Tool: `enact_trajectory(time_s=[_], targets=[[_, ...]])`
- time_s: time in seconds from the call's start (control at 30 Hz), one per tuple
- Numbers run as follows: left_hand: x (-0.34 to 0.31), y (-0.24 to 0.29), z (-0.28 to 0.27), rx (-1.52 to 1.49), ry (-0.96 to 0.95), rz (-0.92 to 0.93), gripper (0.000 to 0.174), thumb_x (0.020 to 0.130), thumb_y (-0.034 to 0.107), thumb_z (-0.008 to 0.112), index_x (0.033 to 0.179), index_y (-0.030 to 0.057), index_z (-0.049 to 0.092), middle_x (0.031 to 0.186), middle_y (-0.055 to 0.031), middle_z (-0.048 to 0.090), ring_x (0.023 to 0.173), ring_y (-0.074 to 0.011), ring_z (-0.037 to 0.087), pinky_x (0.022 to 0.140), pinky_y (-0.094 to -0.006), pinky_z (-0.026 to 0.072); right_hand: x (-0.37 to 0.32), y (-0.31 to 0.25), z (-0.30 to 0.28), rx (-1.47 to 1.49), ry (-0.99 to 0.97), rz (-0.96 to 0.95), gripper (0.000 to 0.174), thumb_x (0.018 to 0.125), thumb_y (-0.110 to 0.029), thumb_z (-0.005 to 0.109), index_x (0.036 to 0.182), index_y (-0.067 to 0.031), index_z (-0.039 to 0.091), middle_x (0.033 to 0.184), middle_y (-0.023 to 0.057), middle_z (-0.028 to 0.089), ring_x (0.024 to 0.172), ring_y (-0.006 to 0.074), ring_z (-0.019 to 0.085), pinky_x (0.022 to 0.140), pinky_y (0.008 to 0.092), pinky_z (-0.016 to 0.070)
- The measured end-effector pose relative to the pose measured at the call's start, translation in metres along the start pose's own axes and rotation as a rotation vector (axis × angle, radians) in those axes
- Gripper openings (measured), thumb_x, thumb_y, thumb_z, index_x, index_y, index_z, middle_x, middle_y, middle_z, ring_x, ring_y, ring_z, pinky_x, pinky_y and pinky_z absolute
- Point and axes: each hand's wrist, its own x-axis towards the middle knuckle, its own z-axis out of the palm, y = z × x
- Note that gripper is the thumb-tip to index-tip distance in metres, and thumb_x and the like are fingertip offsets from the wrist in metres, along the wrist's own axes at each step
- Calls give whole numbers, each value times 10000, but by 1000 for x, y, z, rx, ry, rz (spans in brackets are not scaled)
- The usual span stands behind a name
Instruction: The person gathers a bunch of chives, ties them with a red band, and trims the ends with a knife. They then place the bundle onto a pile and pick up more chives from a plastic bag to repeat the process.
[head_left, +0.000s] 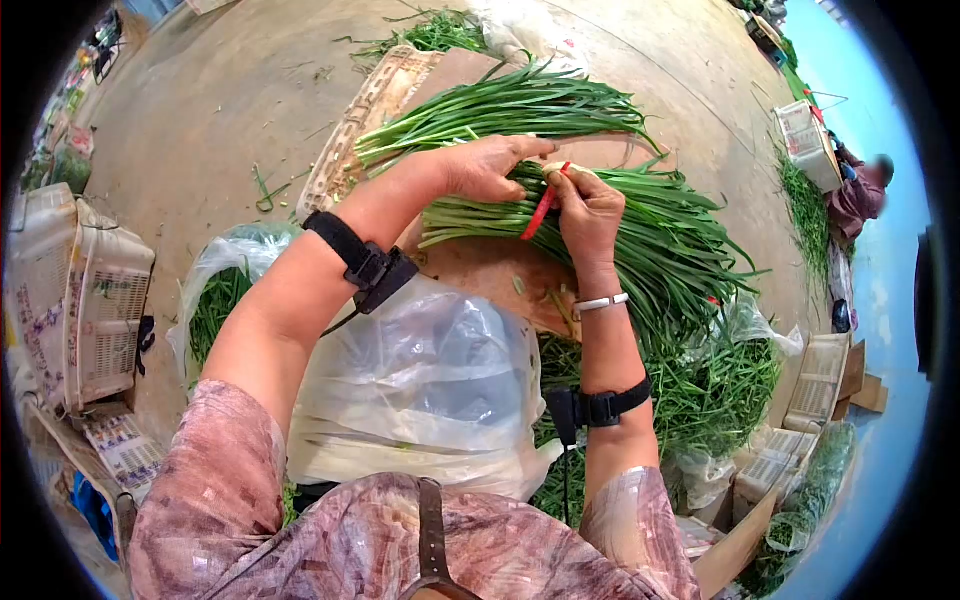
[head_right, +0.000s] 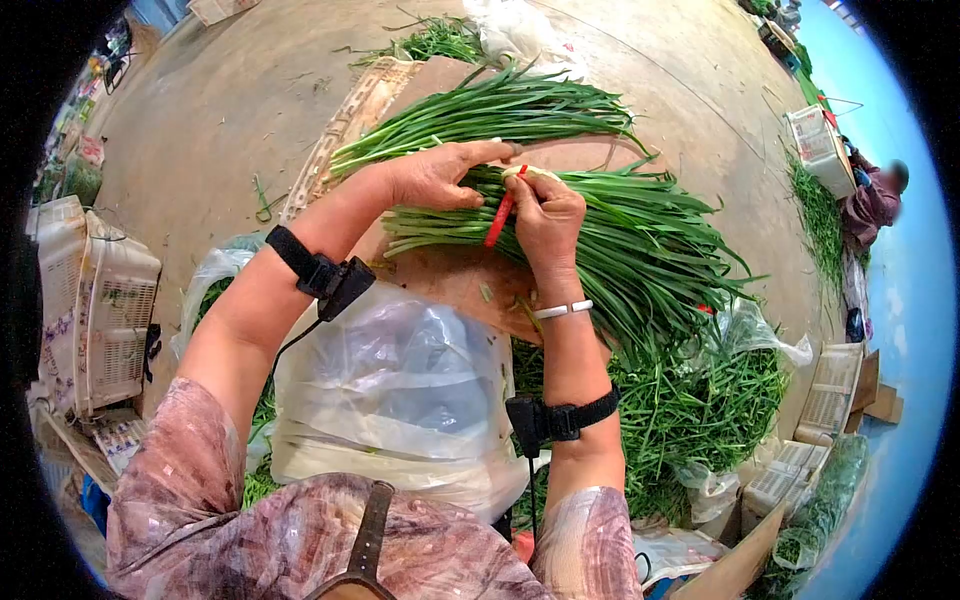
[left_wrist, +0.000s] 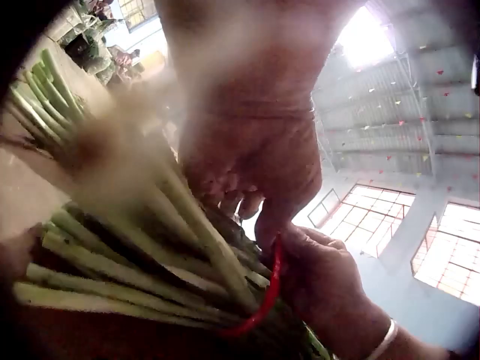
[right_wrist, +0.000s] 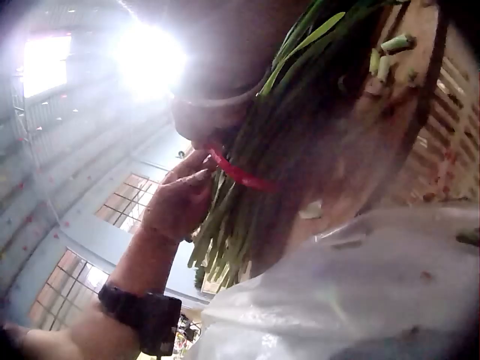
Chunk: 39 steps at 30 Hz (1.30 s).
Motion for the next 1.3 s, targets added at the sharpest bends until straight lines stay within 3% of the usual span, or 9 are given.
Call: enact_trajectory(time_s=[0.07, 0.23, 0.33, 0.47, 0.77, 0.97, 1.1, 1.23, 1.3], targets=[[-1, -10, 7, -38, 110, 49, 610, 680, -23, 607, 1265, 7, 437, 1241, -166, 509, 1154, -273, 491, 1002, -327, 369, -1, 3, 0, -13, 4, -55, 83, 814, -6, 610, 848, 40, 670, 677, -2, 601, 560, 43, 487, 503, 184, 398], [-10, -5, 10, 116, 364, 203, 579, 674, -42, 630, 1230, 42, 493, 1114, -120, 575, 1049, -266, 553, 937, -323, 426, 3, 3, 0, 20, 10, 32, 68, 764, -10, 647, 773, 57, 649, 652, 64, 623, 575, 80, 528, 520, 237, 428], [-12, -3, 13, 484, 442, 338, 513, 696, 1, 635, 1191, 99, 544, 842, -61, 601, 802, -244, 585, 740, -340, 481, 5, -1, 1, 67, 13, 56, 66, 760, -9, 649, 766, 57, 651, 653, 68, 629, 578, 76, 529, 521, 235, 429], [-15, -2, 21, 541, 589, 293, 428, 696, 26, 628, 1114, 106, 580, 722, -32, 593, 702, -229, 576, 672, -344, 475, 5, 4, 2, 25, 18, 45, 71, 758, -10, 650, 755, 60, 650, 640, 64, 623, 568, 79, 528, 522, 235, 429], [-26, 9, 19, 696, 603, 297, 394, 719, -4, 571, 1103, 87, 566, 784, -82, 556, 687, -248, 575, 624, -337, 483, 5, 5, 1, -18, 12, 16, 85, 756, -30, 651, 742, 54, 648, 641, 84, 627, 561, 95, 539, 528, 250, 435], [-49, -11, -4, 539, 676, 252, 319, 753, -46, 556, 1047, 70, 597, 807, -102, 573, 707, -241, 591, 607, -314, 489, 4, 7, 0, -1, 2, 47, 96, 757, -33, 650, 740, 61, 641, 624, 77, 612, 555, 93, 529, 523, 253, 430], [-77, -34, -22, -101, 1007, -274, 195, 804, -22, 566, 989, 16, 617, 832, -46, 613, 717, -125, 587, 625, -249, 486, 5, 3, 1, 7, -6, 56, 107, 766, -35, 649, 737, 68, 639, 624, 59, 610, 547, 88, 521, 516, 242, 424], [-127, -83, -84, -623, 1686, -311, 137, 768, -39, 586, 906, -35, 585, 746, -54, 581, 618, -152, 551, 597, -252, 476, 4, 0, 1, 33, -11, 100, 100, 769, -30, 647, 750, 68, 644, 625, 39, 606, 554, 81, 521, 516, 232, 421], [-167, -101, -108, -617, 1755, -410, 186, 765, -11, 602, 947, -35, 568, 804, -82, 577, 671, -182, 556, 628, -269, 484, 4, 4, 1, 28, -8, 85, 96, 770, -30, 647, 758, 66, 646, 627, 38, 608, 558, 79, 522, 517, 231, 422]])
